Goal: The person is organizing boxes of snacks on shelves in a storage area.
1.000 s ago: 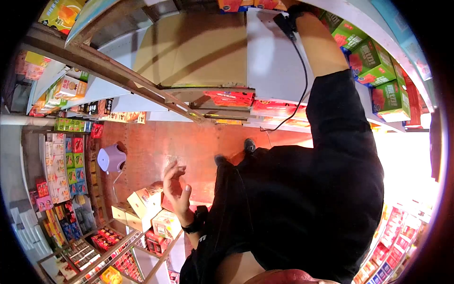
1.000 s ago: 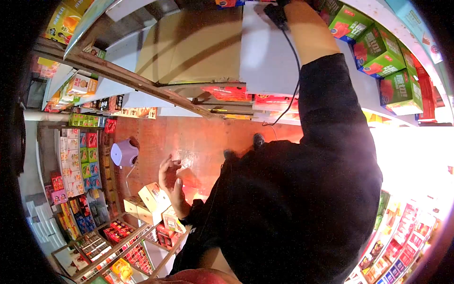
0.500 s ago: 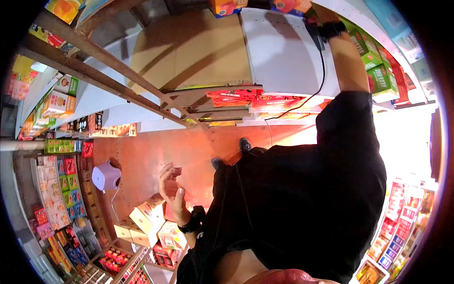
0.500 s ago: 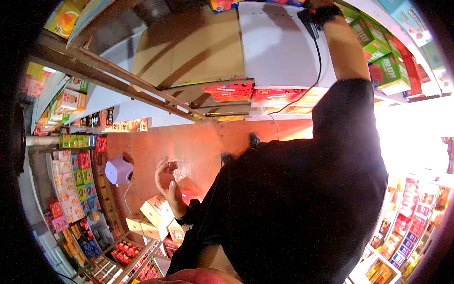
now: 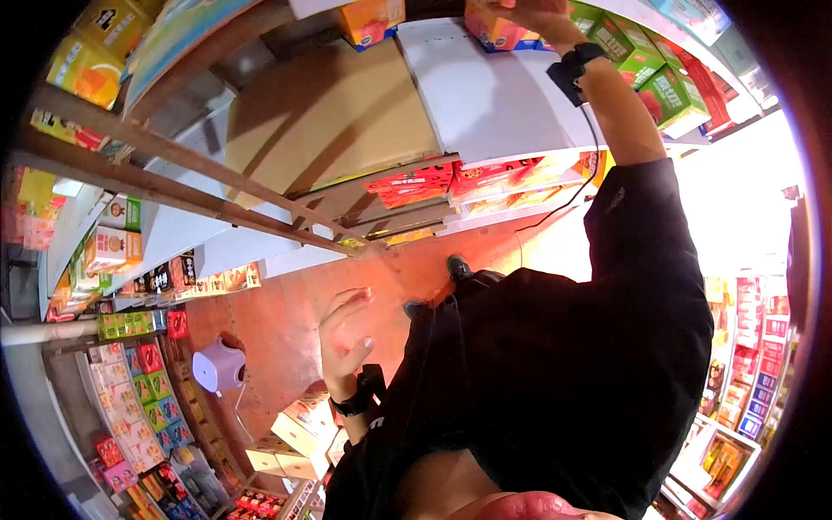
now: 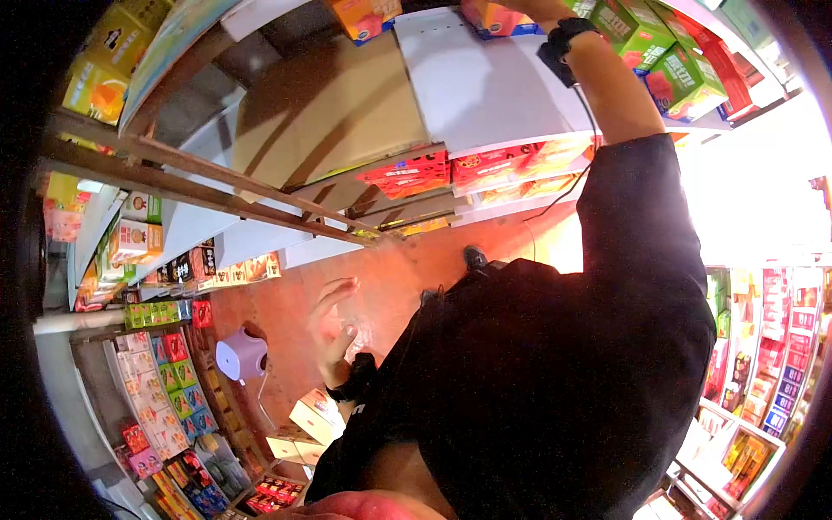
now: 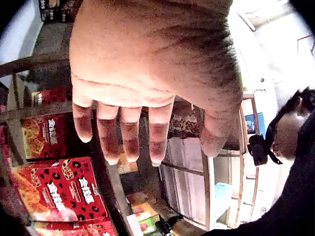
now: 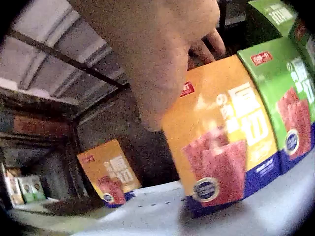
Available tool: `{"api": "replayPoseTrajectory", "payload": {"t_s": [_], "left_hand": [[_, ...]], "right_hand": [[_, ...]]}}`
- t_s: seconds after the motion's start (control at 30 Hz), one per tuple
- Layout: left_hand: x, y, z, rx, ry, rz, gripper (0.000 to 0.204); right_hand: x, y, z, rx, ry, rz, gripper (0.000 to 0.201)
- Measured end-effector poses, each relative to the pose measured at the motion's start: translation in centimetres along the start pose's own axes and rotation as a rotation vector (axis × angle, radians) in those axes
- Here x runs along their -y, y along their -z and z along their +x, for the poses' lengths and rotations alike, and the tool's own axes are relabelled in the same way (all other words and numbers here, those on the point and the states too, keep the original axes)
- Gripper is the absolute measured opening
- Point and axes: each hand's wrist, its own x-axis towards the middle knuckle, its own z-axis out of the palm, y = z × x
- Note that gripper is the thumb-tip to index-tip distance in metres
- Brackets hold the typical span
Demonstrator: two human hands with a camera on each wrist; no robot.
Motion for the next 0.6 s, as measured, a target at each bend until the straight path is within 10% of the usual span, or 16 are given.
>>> {"api": "replayPoseTrajectory", "payload": {"t_s": [0.27, 0.6], "left_hand": [[-2.1, 3.4, -6.1, -0.143, 0.016, 0.076, 0.087], [-1.0, 0.6, -11.9, -0.547, 0.041, -0.075, 0.076]], "right_hand": [[10.5, -4.1, 2.8, -0.185, 0.182, -0.457, 0.042], [14.0, -10.3, 7.0, -0.378, 0.26, -0.547, 0.049]]}}
